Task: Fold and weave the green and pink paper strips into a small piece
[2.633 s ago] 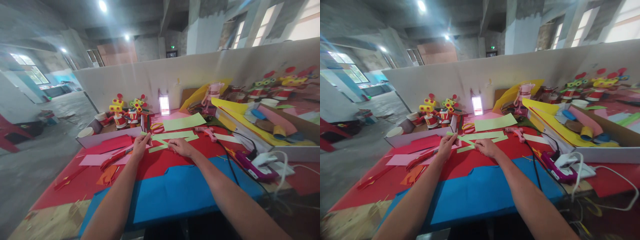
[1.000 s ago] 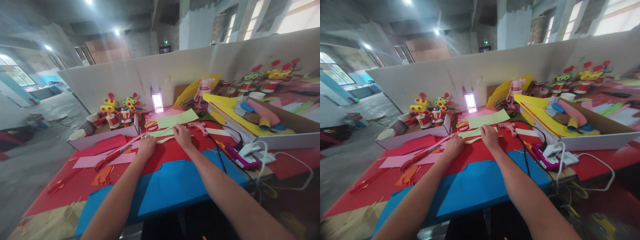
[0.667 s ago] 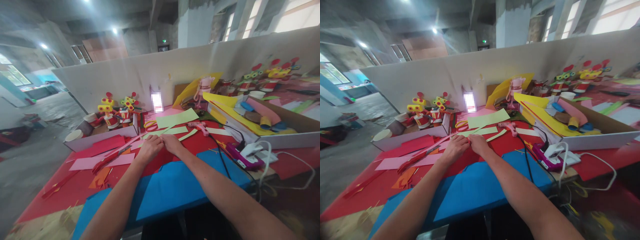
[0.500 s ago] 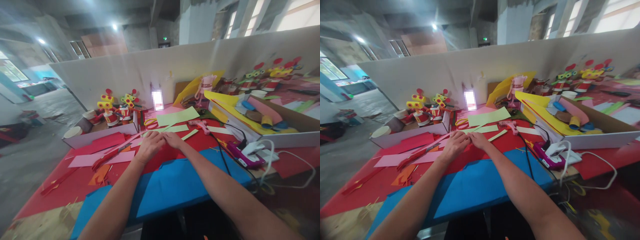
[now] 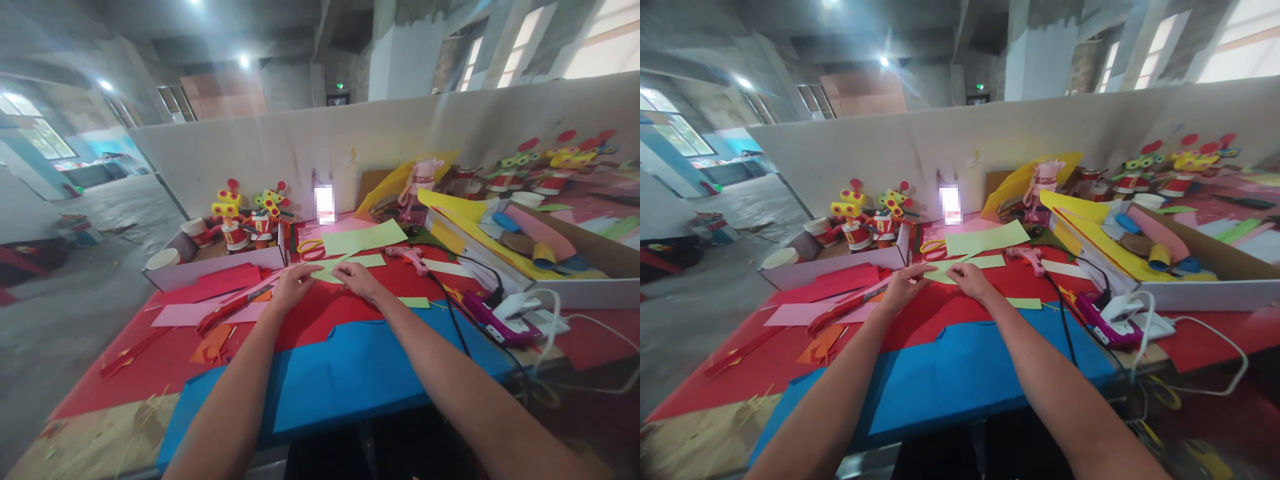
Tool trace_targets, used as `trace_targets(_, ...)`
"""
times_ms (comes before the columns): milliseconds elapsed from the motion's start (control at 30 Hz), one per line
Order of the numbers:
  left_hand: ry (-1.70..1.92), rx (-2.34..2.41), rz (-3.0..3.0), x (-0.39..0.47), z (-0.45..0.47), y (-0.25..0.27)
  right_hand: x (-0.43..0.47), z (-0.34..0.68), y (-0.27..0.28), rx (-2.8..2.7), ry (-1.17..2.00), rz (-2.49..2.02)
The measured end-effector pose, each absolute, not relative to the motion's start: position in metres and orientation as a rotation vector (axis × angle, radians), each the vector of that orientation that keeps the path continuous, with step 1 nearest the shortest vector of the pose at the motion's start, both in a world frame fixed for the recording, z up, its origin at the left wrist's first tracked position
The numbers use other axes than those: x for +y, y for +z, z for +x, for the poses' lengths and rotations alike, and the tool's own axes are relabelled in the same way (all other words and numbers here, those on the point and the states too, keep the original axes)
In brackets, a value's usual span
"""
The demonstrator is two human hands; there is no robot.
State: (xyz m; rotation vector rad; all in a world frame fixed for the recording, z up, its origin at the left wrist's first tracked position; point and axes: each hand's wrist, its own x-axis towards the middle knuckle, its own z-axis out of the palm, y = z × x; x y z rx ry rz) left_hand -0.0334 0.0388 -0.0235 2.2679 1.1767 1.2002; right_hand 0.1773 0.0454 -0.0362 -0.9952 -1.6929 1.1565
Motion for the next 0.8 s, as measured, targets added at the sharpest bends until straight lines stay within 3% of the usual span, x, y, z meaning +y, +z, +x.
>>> trace_targets(633,1.076,0.984,2.162,0.033,-0.032,-0.012,0.038,0.184,-0.03,-1.625,1.413,-0.977)
trace_targets(800,1.06,1.052,2.146,0.033,-0.028,-0.013,0.036,0.18,-0.032,-1.736,1.325,-0.943)
